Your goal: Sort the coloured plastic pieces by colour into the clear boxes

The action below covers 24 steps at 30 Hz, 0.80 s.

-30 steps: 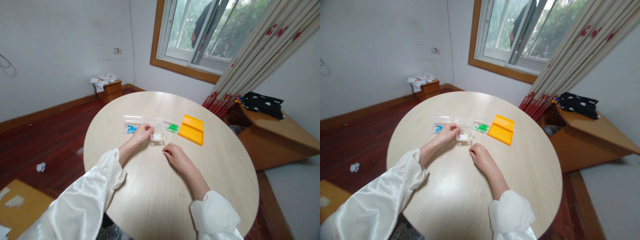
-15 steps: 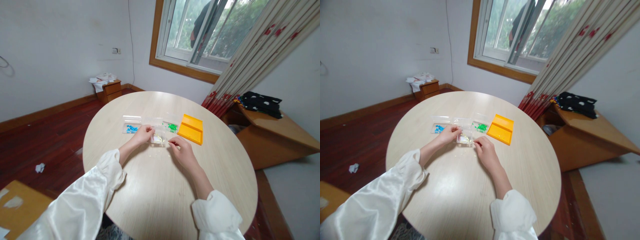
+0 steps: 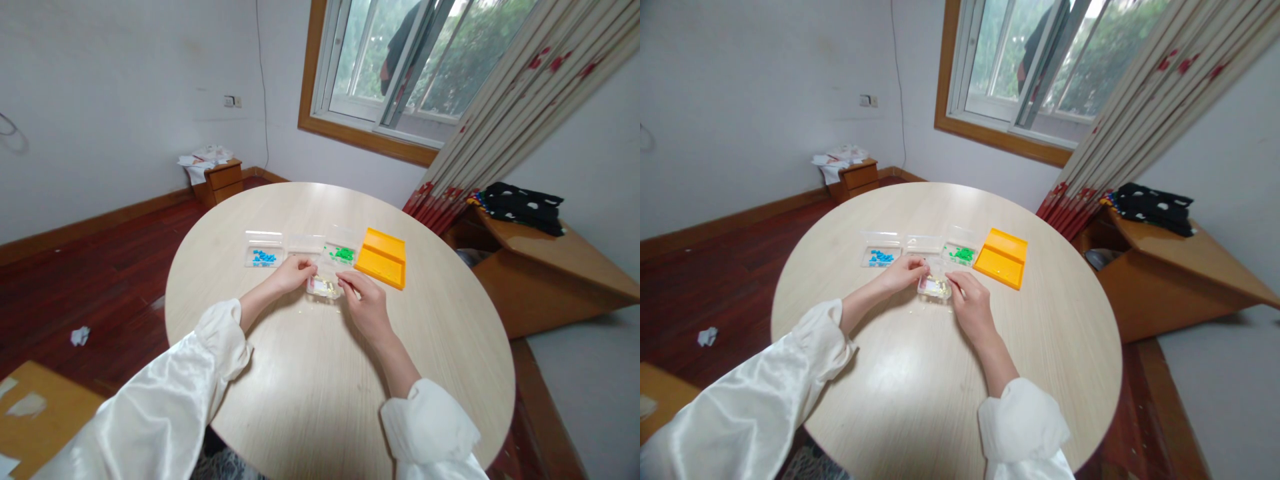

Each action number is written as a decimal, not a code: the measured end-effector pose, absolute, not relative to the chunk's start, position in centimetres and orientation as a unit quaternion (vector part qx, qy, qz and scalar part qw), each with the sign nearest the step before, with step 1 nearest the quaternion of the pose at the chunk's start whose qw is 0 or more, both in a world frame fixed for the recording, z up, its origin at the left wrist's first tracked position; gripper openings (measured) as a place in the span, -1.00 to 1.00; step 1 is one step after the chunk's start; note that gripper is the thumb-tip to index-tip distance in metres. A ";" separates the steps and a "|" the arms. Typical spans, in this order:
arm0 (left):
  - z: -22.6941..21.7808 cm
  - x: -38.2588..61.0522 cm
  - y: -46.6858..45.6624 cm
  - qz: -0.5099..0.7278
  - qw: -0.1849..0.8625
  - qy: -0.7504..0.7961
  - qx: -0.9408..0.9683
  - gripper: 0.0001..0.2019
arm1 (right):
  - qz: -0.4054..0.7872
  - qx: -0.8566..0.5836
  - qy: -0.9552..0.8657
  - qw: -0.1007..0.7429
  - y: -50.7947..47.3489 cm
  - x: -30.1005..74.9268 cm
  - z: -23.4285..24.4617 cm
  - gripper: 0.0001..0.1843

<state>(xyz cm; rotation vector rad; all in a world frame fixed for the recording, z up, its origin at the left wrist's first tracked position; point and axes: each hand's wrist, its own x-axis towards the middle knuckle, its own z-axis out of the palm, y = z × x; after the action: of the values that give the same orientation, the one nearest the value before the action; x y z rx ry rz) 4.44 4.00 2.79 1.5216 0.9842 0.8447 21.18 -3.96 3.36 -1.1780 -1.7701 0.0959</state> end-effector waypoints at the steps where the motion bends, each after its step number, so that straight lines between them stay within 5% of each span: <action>1: 2.9 4.4 4.1 0.361 0.533 0.423 0.638 -0.86 | 0.040 -0.484 -0.727 0.485 -4.0 21.3 3.6 -0.82; 16: 4.0 3.6 4.5 0.450 0.504 0.468 0.570 -0.82 | 0.218 -0.575 -0.768 0.178 -4.5 23.8 4.4 -0.96; 24: 4.2 3.5 4.2 0.451 0.483 0.471 0.584 -0.81 | 0.194 -0.546 -0.786 0.215 -4.6 22.4 3.8 -0.87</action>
<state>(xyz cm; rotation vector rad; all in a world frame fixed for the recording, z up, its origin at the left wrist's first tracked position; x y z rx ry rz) 3.52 4.25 4.20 1.4234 1.1488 1.0992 22.40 -4.63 3.80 -1.5137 -2.1793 0.5383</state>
